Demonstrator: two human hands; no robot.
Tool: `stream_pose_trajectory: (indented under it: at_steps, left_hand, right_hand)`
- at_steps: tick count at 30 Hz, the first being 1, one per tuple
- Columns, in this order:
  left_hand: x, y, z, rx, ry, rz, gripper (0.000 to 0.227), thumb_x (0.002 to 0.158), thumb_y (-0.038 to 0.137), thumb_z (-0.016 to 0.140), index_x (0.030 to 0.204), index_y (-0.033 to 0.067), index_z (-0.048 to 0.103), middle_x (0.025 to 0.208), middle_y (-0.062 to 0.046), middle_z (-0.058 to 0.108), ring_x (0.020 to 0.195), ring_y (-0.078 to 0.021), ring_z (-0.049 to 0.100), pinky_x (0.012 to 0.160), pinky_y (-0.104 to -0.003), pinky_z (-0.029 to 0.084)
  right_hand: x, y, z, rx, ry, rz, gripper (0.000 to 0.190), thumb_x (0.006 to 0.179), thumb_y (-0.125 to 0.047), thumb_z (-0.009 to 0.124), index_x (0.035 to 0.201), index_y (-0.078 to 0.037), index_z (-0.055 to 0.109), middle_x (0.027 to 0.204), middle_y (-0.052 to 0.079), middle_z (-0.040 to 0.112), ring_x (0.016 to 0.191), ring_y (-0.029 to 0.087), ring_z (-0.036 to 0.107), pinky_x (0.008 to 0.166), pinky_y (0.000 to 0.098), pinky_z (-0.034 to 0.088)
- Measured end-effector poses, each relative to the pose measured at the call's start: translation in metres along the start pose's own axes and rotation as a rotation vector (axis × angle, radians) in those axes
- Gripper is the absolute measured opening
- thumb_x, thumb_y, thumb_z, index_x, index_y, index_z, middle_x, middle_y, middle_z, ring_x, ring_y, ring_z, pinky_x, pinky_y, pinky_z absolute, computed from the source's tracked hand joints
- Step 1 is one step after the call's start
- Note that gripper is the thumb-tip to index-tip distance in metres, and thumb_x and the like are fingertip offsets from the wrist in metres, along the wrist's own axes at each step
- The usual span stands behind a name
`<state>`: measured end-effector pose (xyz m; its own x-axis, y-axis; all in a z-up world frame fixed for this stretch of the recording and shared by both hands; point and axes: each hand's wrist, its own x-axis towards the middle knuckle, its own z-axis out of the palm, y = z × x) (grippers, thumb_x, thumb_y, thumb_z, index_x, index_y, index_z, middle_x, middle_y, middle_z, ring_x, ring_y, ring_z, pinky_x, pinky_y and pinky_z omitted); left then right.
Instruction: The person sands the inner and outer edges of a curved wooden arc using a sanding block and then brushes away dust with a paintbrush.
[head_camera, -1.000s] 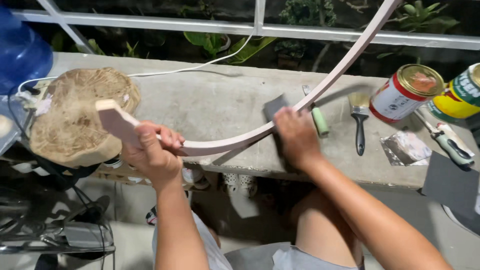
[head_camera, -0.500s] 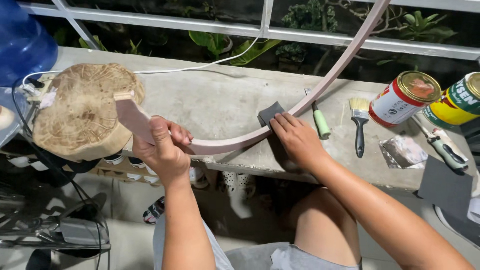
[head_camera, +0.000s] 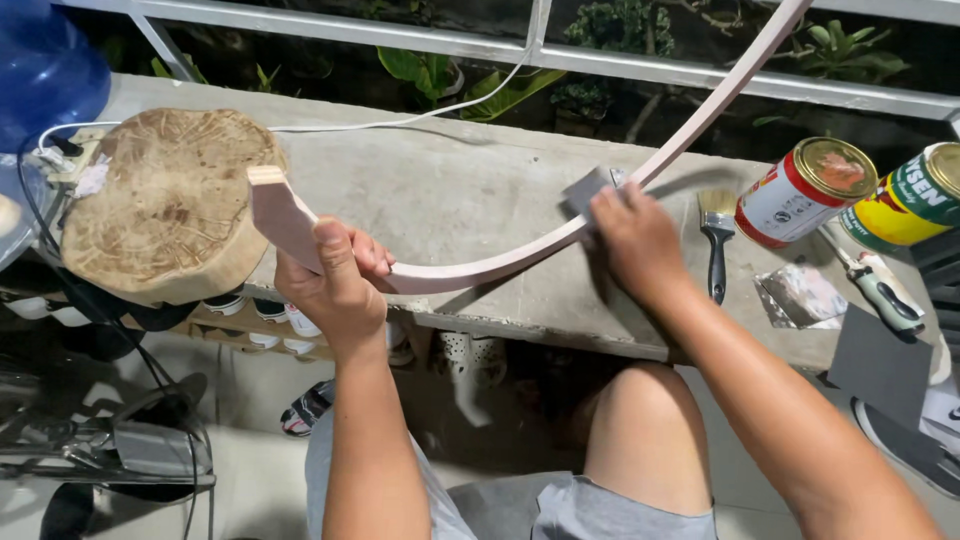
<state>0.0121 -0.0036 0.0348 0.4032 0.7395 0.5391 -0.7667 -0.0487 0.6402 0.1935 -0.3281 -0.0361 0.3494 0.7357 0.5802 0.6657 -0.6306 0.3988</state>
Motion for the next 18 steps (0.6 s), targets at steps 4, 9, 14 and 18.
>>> stream_pose_trajectory:
  at_steps: [4, 9, 14, 18]
  left_hand:
    - [0.000, 0.002, 0.003, -0.010, 0.009, 0.016, 0.032, 0.103, 0.025, 0.059, 0.080, 0.0038, 0.052, 0.049, -0.008, 0.044, 0.038, -0.0175, 0.049, 0.046, -0.032, 0.055]
    - [-0.001, 0.007, 0.002, 0.015, 0.007, 0.025, 0.031, 0.104, 0.023, 0.058, 0.079, 0.0060, 0.050, 0.049, -0.009, 0.045, 0.038, -0.0181, 0.050, 0.046, -0.033, 0.056]
    - [-0.003, 0.004, 0.009, -0.002, 0.029, 0.032, 0.032, 0.103, 0.024, 0.059, 0.078, 0.0059, 0.049, 0.048, -0.008, 0.045, 0.037, -0.0174, 0.049, 0.045, -0.032, 0.055]
    - [-0.006, 0.004, 0.004, -0.015, 0.044, 0.028, 0.031, 0.103, 0.024, 0.059, 0.080, 0.0053, 0.050, 0.048, -0.008, 0.045, 0.037, -0.0178, 0.049, 0.045, -0.032, 0.055]
  right_hand:
    - [-0.009, -0.026, 0.045, -0.091, 0.014, -0.088, 0.043, 0.076, -0.003, 0.062, 0.118, 0.001, 0.071, 0.115, 0.021, 0.075, 0.112, 0.038, 0.067, 0.099, 0.0418, 0.049]
    - [-0.005, -0.016, 0.022, -0.056, -0.331, 0.214, 0.056, 0.091, -0.012, 0.055, 0.148, -0.017, 0.057, 0.151, 0.003, 0.061, 0.146, 0.021, 0.049, 0.112, 0.0448, 0.039]
    - [0.016, -0.061, 0.016, 0.122, 0.090, 0.019, 0.038, 0.084, -0.004, 0.061, 0.121, -0.010, 0.067, 0.110, 0.012, 0.069, 0.100, 0.034, 0.068, 0.084, 0.0517, 0.050]
    - [-0.005, -0.031, 0.015, 0.178, -0.056, 0.280, 0.061, 0.079, -0.003, 0.065, 0.140, -0.010, 0.066, 0.136, 0.009, 0.071, 0.144, 0.036, 0.050, 0.116, 0.0593, 0.030]
